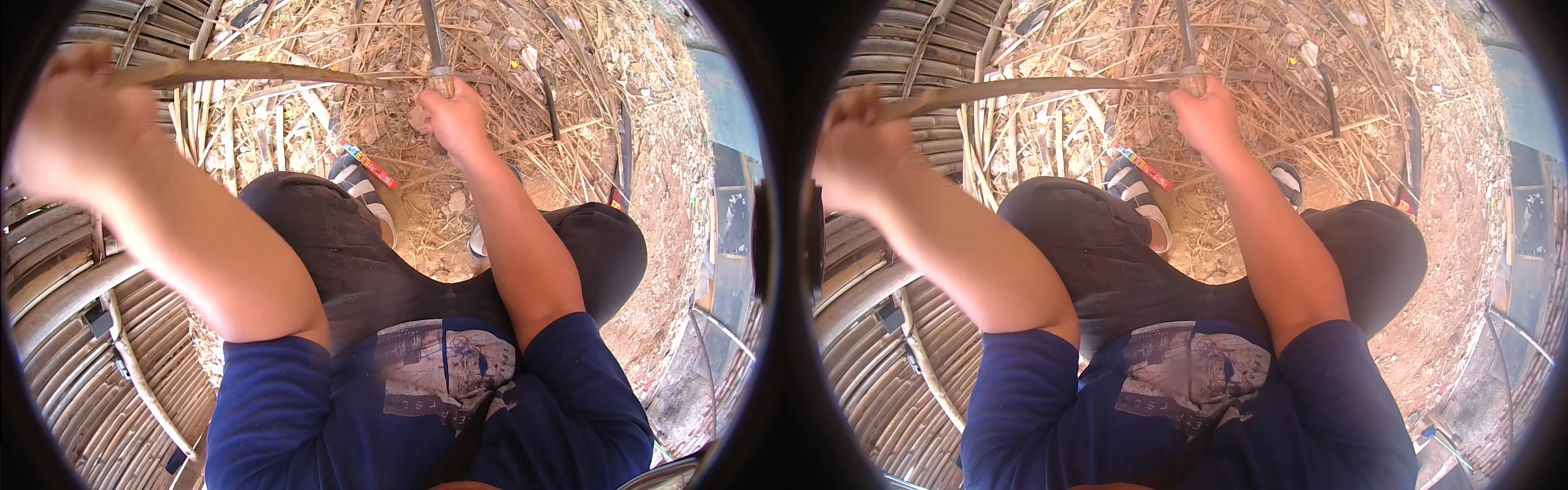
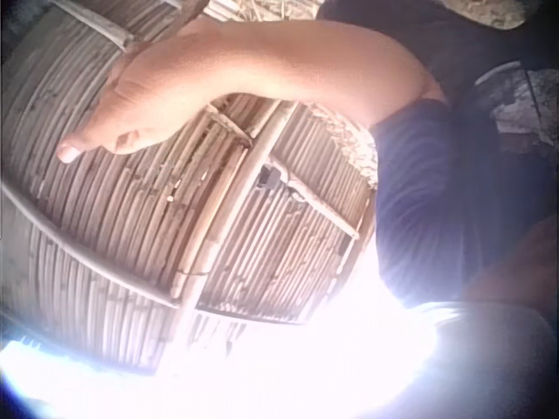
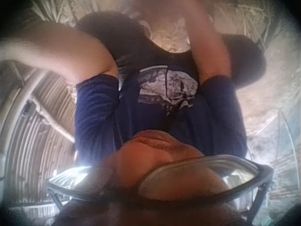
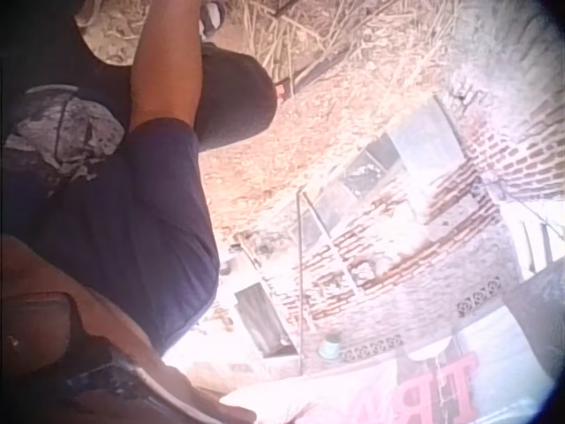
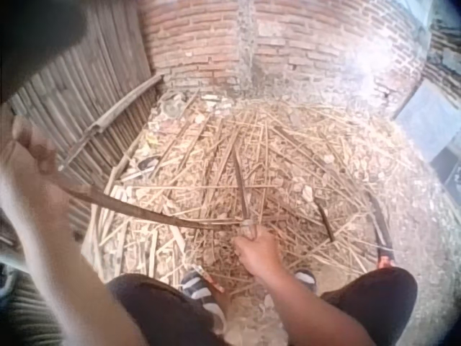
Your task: The person shaves a bamboo stick with a machete while seated and uses a hammer to strike a metal tool against a wooden post.
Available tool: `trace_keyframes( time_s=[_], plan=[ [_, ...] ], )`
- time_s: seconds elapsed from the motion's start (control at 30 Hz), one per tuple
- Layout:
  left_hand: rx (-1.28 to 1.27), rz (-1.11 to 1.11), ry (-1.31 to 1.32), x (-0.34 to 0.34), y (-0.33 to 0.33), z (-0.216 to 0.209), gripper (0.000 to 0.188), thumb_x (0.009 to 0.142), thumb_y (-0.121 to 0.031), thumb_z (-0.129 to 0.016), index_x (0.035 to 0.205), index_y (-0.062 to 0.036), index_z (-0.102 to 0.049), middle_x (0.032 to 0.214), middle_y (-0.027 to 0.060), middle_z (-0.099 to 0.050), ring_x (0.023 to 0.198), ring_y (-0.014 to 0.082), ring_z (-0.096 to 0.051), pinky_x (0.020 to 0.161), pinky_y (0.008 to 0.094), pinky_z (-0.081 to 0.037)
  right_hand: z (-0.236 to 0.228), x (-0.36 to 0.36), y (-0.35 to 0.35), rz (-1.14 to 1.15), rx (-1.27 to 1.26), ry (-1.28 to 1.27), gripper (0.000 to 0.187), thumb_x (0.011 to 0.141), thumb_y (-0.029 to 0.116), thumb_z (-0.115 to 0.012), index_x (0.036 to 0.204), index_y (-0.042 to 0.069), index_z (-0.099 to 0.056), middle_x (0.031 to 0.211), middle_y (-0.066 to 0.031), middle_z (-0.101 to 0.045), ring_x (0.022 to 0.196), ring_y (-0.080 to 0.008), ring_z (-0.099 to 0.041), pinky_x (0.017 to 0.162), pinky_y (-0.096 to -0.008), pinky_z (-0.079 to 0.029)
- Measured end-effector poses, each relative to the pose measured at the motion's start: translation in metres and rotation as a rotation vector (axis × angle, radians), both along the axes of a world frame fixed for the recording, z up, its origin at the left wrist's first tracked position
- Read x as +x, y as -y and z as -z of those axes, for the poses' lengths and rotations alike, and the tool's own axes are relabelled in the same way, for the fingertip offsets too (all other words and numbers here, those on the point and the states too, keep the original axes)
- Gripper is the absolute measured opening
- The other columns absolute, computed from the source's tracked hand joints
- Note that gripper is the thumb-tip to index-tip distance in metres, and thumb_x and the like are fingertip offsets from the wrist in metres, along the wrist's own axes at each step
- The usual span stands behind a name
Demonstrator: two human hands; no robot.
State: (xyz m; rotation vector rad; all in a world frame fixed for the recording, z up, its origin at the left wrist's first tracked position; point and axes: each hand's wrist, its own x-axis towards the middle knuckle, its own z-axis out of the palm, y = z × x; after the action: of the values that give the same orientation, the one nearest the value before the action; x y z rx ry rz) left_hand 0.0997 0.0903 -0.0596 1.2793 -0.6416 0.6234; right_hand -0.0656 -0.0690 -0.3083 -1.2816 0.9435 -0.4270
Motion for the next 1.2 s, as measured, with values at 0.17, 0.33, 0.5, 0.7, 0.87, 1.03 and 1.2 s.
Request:
trace_keyframes(
  time_s=[0.17,0.33,0.5,0.7,0.87,1.03,1.2],
  plan=[
    [-0.162,0.036,-0.082,0.011,0.015,0.016,0.025,0.091,-0.019,-0.057,0.079,-0.0056,-0.04,0.064,0.0043,-0.039,0.054,0.017,-0.039,0.051,0.0311,-0.033,0.005,0.001,0.001,-0.026,-0.024,-0.024,0.031,0.084,0.016,-0.068,0.112,0.002,-0.064,0.076,-0.0069,-0.064,0.056,-0.0144,-0.058,0.051,-0.0324,-0.046],
    [-0.216,0.385,-0.089,0.037,0.004,0.013,0.018,0.089,-0.02,-0.044,0.077,-0.0075,-0.04,0.064,0.0047,-0.036,0.052,0.0168,-0.033,0.05,0.032,-0.029,0.014,-0.002,0.013,-0.071,-0.264,-0.13,0.031,0.084,0.021,-0.071,0.107,0.0,-0.066,0.081,-0.0136,-0.07,0.068,-0.0247,-0.066,0.066,-0.0388,-0.052],
    [-0.206,0.156,-0.134,0.017,0.014,0.015,0.027,0.084,-0.026,-0.049,0.068,-0.0119,-0.033,0.062,0.0035,-0.032,0.051,0.0148,-0.029,0.05,0.0296,-0.026,0.005,0.0,0.002,-0.09,-0.46,-0.079,0.035,0.082,0.024,-0.075,0.106,0.0,-0.067,0.086,-0.0184,-0.072,0.081,-0.0325,-0.071,0.073,-0.0415,-0.053],
    [-0.197,0.026,-0.212,0.026,0.014,0.021,0.028,0.096,-0.021,-0.054,0.077,-0.0064,-0.04,0.063,0.0031,-0.035,0.051,0.0148,-0.034,0.049,0.0309,-0.032,0.053,-0.016,-0.029,-0.145,-0.559,-0.215,0.038,0.083,0.02,-0.071,0.113,-0.001,-0.062,0.092,-0.0245,-0.071,0.09,-0.0422,-0.069,0.079,-0.0482,-0.054],
    [-0.136,-0.061,-0.238,0.022,0.025,0.035,0.031,0.102,-0.027,-0.054,0.087,-0.003,-0.042,0.067,0.0047,-0.044,0.056,0.0164,-0.042,0.06,0.0353,-0.044,0.118,-0.023,-0.039,-0.399,-0.53,-0.579,0.04,0.082,0.019,-0.07,0.112,-0.005,-0.059,0.097,-0.0286,-0.07,0.095,-0.0449,-0.068,0.084,-0.0514,-0.055],
    [-0.133,0.074,-0.218,0.022,0.02,0.035,0.022,0.101,-0.022,-0.045,0.09,-0.0037,-0.04,0.066,0.0031,-0.039,0.057,0.0172,-0.04,0.065,0.0356,-0.044,0.106,-0.024,-0.027,-0.463,-0.497,-0.588,0.044,0.08,0.02,-0.071,0.114,-0.005,-0.06,0.102,-0.0296,-0.069,0.099,-0.0446,-0.067,0.088,-0.0493,-0.054],
    [-0.199,0.339,-0.238,0.021,0.029,0.026,0.022,0.095,-0.024,-0.047,0.083,-0.0082,-0.039,0.064,0.0022,-0.034,0.058,0.0165,-0.034,0.059,0.0335,-0.034,0.109,-0.03,-0.022,-0.399,-0.41,-0.516,0.05,0.078,0.023,-0.072,0.12,-0.002,-0.062,0.106,-0.0282,-0.069,0.103,-0.0429,-0.067,0.091,-0.0471,-0.053]
  ],
)
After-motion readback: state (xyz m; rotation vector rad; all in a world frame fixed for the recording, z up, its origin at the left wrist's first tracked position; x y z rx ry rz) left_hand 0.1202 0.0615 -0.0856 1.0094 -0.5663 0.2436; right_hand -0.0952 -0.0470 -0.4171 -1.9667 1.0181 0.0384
